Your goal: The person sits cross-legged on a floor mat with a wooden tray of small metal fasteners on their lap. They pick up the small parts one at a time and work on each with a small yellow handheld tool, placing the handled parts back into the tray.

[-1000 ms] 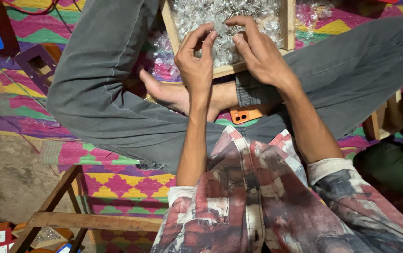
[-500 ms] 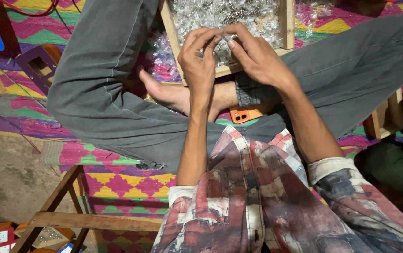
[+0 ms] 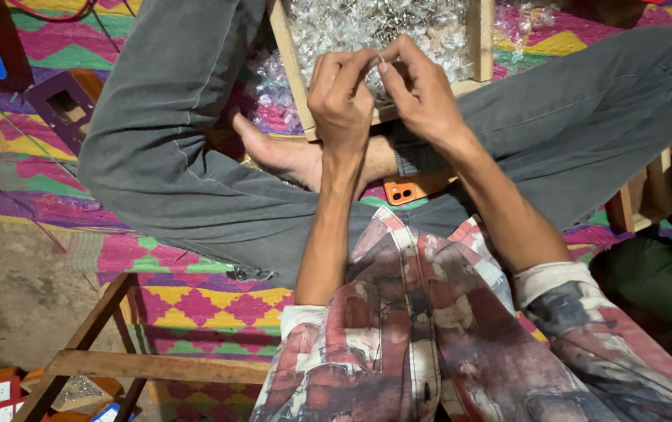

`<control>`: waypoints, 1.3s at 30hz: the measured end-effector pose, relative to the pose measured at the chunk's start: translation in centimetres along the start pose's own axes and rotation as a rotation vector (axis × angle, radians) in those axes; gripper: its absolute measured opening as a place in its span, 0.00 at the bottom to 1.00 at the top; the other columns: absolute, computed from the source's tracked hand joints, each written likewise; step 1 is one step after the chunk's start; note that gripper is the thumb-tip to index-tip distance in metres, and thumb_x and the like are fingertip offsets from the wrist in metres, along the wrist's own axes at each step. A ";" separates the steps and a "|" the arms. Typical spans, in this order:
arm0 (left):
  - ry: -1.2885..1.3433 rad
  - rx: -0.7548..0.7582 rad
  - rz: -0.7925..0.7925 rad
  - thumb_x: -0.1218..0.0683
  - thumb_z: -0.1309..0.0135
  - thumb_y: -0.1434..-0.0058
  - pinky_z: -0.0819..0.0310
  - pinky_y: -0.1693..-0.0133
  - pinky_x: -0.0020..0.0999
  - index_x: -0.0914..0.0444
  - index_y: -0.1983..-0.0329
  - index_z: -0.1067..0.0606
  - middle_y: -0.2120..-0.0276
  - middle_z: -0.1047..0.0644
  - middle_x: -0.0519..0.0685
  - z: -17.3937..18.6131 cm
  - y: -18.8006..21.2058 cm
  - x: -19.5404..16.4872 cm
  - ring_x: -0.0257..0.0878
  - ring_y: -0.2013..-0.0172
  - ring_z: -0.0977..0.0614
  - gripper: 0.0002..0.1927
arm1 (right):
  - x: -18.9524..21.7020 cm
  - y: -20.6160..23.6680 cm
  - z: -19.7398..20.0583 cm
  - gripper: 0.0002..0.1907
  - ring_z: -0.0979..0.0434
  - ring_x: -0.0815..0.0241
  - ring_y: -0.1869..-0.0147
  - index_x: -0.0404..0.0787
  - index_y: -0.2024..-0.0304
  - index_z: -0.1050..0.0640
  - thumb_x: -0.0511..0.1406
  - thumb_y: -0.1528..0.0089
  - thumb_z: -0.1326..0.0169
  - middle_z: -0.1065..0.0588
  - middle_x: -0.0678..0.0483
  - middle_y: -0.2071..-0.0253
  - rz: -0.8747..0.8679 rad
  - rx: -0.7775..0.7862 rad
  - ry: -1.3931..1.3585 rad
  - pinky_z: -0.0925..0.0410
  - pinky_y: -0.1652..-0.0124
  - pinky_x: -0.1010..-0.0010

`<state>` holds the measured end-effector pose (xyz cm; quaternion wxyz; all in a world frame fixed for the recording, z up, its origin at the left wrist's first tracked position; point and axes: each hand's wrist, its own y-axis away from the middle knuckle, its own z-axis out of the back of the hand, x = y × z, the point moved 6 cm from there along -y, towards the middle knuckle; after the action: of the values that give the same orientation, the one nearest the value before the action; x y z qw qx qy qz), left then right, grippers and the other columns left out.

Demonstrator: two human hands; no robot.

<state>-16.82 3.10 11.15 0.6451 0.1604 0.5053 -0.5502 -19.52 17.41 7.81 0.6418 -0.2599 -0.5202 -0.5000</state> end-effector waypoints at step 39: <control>0.496 0.081 0.574 0.57 0.37 0.36 0.26 0.63 0.24 0.66 0.58 0.18 0.68 0.17 0.44 -1.8 2.2 4.0 0.29 0.66 0.20 0.07 | 1.8 -0.1 1.4 0.07 0.29 0.67 0.69 0.33 0.59 0.22 0.31 0.33 0.37 0.25 0.53 0.68 0.182 -0.192 0.153 0.37 0.70 0.71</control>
<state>-16.24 3.03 6.31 0.6242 0.4491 0.5585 -0.3111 -20.31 17.91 9.90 0.6943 -0.3273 -0.3940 -0.5055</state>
